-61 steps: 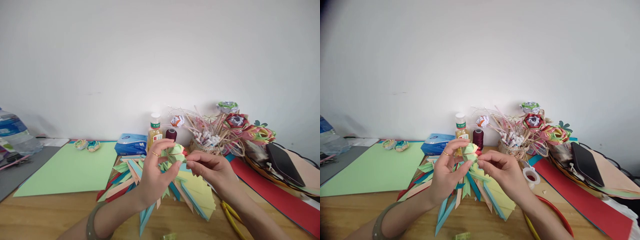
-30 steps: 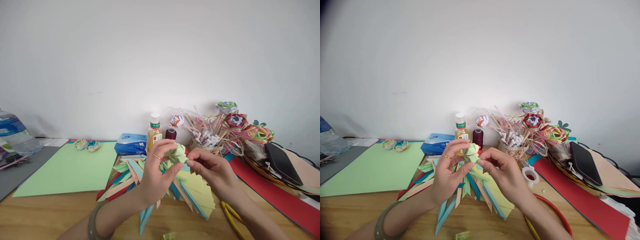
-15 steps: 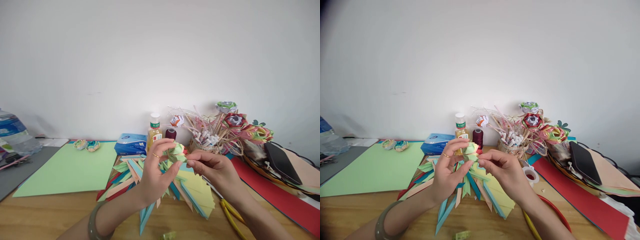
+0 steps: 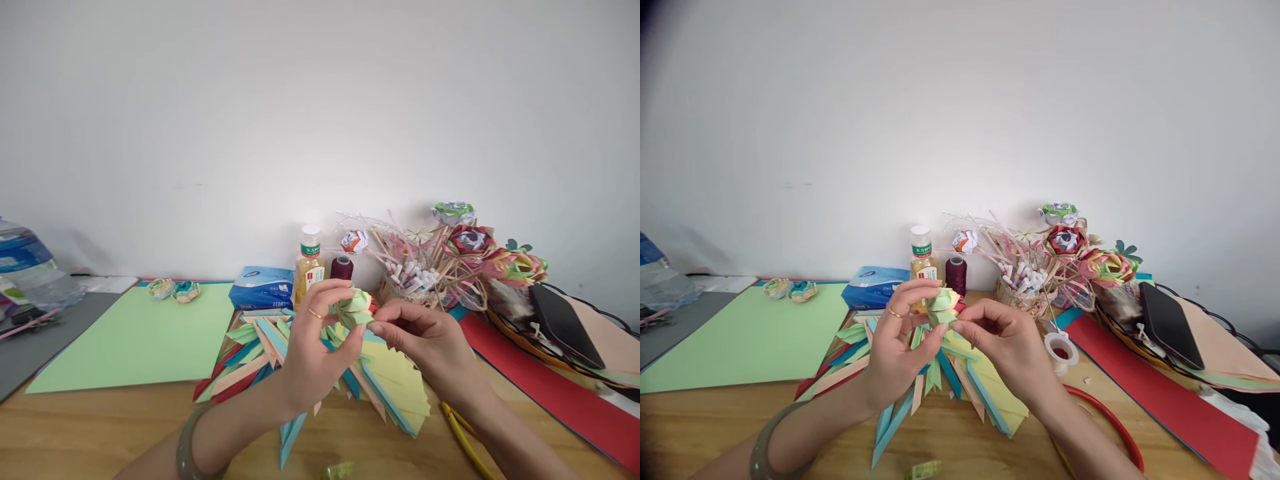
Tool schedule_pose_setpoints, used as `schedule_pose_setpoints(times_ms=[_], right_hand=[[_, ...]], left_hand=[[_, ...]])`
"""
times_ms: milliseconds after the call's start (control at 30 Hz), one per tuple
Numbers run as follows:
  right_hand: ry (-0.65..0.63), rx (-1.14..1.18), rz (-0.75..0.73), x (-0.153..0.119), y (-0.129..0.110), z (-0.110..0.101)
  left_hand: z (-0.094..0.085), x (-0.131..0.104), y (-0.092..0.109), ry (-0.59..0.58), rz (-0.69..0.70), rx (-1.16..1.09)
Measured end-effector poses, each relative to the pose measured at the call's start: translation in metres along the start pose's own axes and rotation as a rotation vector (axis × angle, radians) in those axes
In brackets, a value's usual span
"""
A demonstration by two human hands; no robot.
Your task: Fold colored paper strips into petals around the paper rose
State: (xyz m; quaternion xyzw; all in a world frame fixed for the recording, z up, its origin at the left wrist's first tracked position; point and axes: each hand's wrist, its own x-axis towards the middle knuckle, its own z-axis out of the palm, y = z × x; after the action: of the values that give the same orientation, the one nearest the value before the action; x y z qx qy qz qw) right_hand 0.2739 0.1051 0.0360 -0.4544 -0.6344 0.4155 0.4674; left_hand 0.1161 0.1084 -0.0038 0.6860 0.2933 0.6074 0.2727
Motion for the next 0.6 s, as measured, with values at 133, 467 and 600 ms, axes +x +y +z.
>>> schedule_pose_setpoints(times_ms=[133, 467, 600], right_hand=[[0.002, 0.034, 0.019, -0.0006, -0.0001, 0.0015], [-0.068, -0.080, -0.096, 0.0018, 0.0024, -0.0056], [-0.068, -0.099, -0.073, 0.0011, 0.0024, -0.0060]], left_hand=[[0.0003, 0.0003, -0.0003, -0.025, 0.011, -0.024], [-0.0016, 0.0045, -0.0060, 0.005, -0.043, -0.101], [-0.0027, 0.0043, -0.0047, -0.042, -0.055, -0.148]])
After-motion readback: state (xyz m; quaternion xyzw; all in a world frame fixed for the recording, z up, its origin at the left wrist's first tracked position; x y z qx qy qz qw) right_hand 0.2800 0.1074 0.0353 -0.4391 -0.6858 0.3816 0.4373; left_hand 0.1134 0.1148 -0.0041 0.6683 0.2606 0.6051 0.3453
